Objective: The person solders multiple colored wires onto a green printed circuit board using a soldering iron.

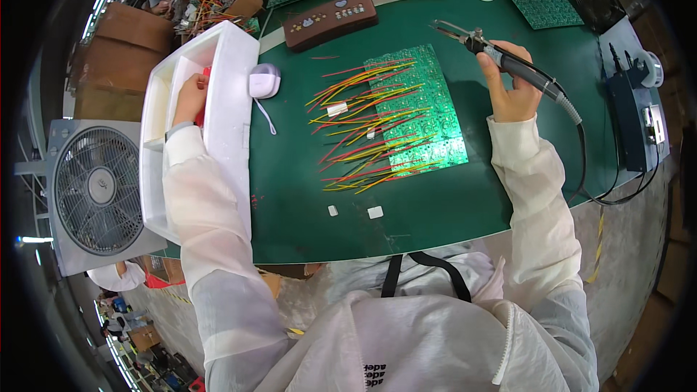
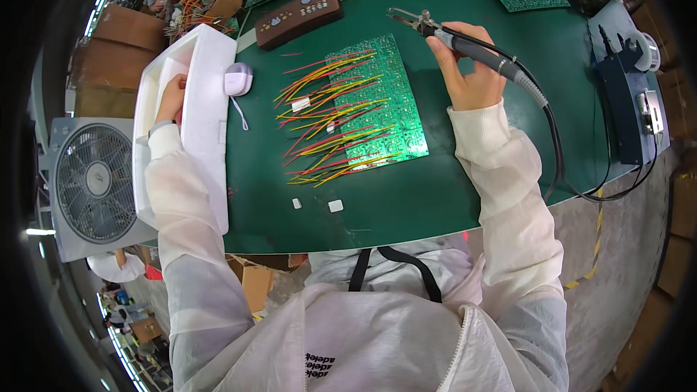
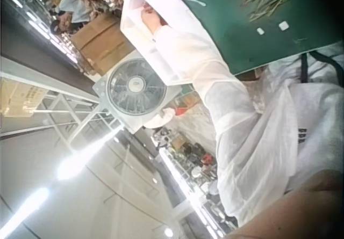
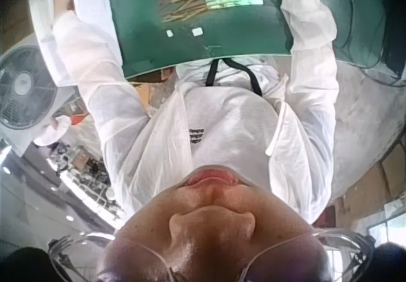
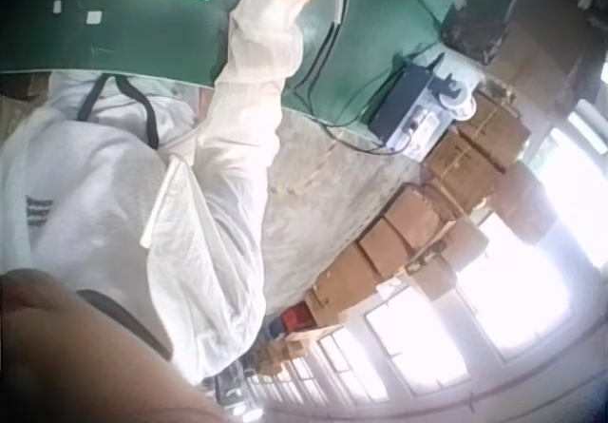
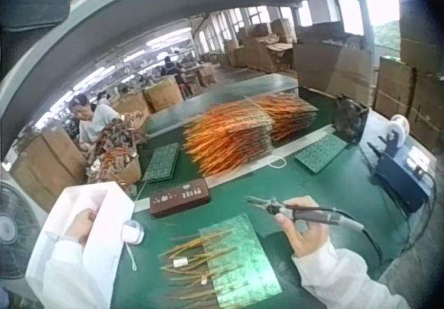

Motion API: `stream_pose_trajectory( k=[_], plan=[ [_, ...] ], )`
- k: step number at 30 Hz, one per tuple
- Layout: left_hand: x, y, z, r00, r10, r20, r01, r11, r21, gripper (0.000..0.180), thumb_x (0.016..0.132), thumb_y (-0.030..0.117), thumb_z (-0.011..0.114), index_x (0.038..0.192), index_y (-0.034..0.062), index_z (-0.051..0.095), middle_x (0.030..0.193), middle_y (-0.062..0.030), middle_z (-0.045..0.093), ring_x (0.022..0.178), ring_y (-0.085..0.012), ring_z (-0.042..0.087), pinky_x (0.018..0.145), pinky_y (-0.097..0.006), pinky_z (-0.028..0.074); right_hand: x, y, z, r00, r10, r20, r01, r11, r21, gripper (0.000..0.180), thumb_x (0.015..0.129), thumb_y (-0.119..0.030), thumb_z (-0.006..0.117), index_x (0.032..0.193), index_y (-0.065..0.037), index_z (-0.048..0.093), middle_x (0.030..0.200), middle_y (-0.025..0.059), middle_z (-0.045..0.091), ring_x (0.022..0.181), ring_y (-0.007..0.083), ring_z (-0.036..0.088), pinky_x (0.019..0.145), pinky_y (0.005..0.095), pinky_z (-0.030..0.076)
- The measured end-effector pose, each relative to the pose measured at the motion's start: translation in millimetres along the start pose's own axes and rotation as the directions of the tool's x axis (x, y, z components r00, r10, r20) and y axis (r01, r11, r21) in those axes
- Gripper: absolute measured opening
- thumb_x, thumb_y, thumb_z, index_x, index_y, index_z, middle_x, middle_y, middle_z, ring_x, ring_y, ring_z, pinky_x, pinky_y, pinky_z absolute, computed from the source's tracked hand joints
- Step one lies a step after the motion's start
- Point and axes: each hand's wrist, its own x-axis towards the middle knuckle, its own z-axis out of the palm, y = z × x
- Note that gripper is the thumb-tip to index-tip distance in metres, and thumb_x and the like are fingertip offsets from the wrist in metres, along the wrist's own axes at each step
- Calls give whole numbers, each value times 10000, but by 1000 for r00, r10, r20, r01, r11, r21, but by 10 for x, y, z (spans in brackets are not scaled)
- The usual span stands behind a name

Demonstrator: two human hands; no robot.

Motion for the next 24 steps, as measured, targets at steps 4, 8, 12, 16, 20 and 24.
stream_pose_trajectory(
  k=[4, 8, 12, 16, 20, 24],
  plan=[
    [14, -295, -96, 1000, 3, -13, -4, 998, -66, 138, 708, 122, 588, 818, 43, 615, 756, -140, 621, 709, -252, 592, 670, -309, 455, 0, -30, 90, 999, -31, 22, 30, 999, 37, 216, 715, -93, 684, 879, 5, 583, 752, 49, 571, 595, 89, 523, 545, 197, 423],
    [-45, 158, 22, 1000, -24, -7, 22, 985, -172, 127, 699, 122, 611, 756, 8, 614, 696, -100, 622, 643, -171, 581, 619, -276, 452, -6, 22, -23, 997, -70, -10, 70, 997, -26, 202, 719, -81, 676, 879, 3, 586, 756, 48, 567, 601, 95, 517, 543, 203, 421],
    [-96, 106, -18, 995, -94, -46, 69, 923, -379, 157, 709, 142, 616, 766, -4, 624, 693, -90, 621, 615, -142, 564, 596, -264, 449, -13, 19, 32, 1000, 7, 18, -7, 1000, 30, 187, 732, -78, 665, 877, 7, 586, 753, 46, 566, 619, 92, 521, 570, 200, 422],
    [-22, 1, 2, 978, -73, -193, 3, 940, -340, 167, 729, 152, 590, 749, -11, 619, 694, -96, 621, 617, -145, 572, 598, -273, 453, 0, 36, 42, 1000, 24, 17, -25, 998, 50, 195, 737, -70, 658, 896, 11, 578, 785, 52, 566, 662, 103, 537, 614, 211, 438],
    [-63, 259, 15, 981, -94, -167, 1, 875, -485, 137, 813, 99, 504, 827, -32, 538, 712, -107, 607, 624, -152, 586, 583, -258, 477, -41, 159, 8, 998, 64, 12, -65, 994, 90, 220, 749, -62, 645, 937, 13, 560, 873, 66, 561, 778, 133, 553, 718, 243, 454],
    [-146, 259, 5, 990, -65, -123, -26, 782, -623, 123, 840, 58, 442, 931, -19, 473, 732, -111, 586, 633, -154, 591, 589, -271, 499, -67, 251, 71, 999, 54, 3, -54, 996, 67, 206, 762, -81, 641, 936, 1, 569, 868, 63, 572, 773, 125, 558, 703, 233, 453]
  ],
)
